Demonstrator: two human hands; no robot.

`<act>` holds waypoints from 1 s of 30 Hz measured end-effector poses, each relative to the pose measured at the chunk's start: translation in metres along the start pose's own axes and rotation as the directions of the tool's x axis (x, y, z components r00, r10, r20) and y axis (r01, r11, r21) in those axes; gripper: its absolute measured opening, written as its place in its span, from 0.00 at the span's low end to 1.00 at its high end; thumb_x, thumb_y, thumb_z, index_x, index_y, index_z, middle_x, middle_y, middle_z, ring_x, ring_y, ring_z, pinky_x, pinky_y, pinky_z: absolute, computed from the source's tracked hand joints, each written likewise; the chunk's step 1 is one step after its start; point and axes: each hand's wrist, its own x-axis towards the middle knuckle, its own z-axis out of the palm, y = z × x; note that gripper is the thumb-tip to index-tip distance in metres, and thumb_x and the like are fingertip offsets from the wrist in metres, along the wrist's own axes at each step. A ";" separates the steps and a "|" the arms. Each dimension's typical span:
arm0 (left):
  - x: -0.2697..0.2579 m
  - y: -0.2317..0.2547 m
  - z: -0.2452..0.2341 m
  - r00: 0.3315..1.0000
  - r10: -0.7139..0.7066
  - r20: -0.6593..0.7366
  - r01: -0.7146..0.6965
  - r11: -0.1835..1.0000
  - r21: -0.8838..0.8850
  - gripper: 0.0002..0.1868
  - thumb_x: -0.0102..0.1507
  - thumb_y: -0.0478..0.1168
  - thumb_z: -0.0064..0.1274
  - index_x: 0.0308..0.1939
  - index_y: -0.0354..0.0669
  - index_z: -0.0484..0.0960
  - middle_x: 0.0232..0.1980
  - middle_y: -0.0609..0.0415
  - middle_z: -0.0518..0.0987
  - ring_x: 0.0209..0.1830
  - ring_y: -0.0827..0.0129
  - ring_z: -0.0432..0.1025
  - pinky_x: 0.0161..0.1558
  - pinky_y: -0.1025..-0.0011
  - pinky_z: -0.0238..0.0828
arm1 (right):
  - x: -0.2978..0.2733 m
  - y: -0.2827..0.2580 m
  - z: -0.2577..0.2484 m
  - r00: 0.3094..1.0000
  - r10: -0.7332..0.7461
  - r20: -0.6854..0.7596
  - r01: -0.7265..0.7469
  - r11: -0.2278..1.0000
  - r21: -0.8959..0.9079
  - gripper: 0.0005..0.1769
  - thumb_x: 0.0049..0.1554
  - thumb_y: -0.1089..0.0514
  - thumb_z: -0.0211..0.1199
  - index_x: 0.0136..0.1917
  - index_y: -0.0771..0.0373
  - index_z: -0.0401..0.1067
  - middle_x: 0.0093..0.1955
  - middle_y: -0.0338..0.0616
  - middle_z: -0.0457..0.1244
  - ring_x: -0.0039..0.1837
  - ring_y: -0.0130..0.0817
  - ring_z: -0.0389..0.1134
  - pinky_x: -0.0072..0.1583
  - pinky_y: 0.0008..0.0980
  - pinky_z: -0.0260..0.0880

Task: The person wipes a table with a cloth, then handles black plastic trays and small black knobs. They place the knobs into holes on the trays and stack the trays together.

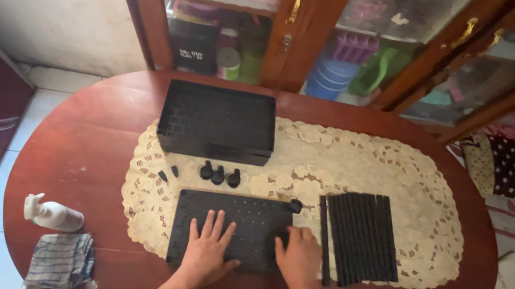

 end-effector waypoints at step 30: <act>0.007 -0.014 0.016 0.997 0.023 0.072 -0.010 0.986 -0.169 0.54 0.58 0.63 0.60 0.79 0.46 0.51 0.83 0.37 0.38 0.83 0.44 0.28 0.74 0.32 0.22 | 0.149 -0.129 0.082 0.881 0.298 0.367 -0.249 0.953 -0.176 0.26 0.58 0.35 0.59 0.58 0.54 0.78 0.61 0.46 0.65 0.66 0.48 0.66 0.62 0.52 0.68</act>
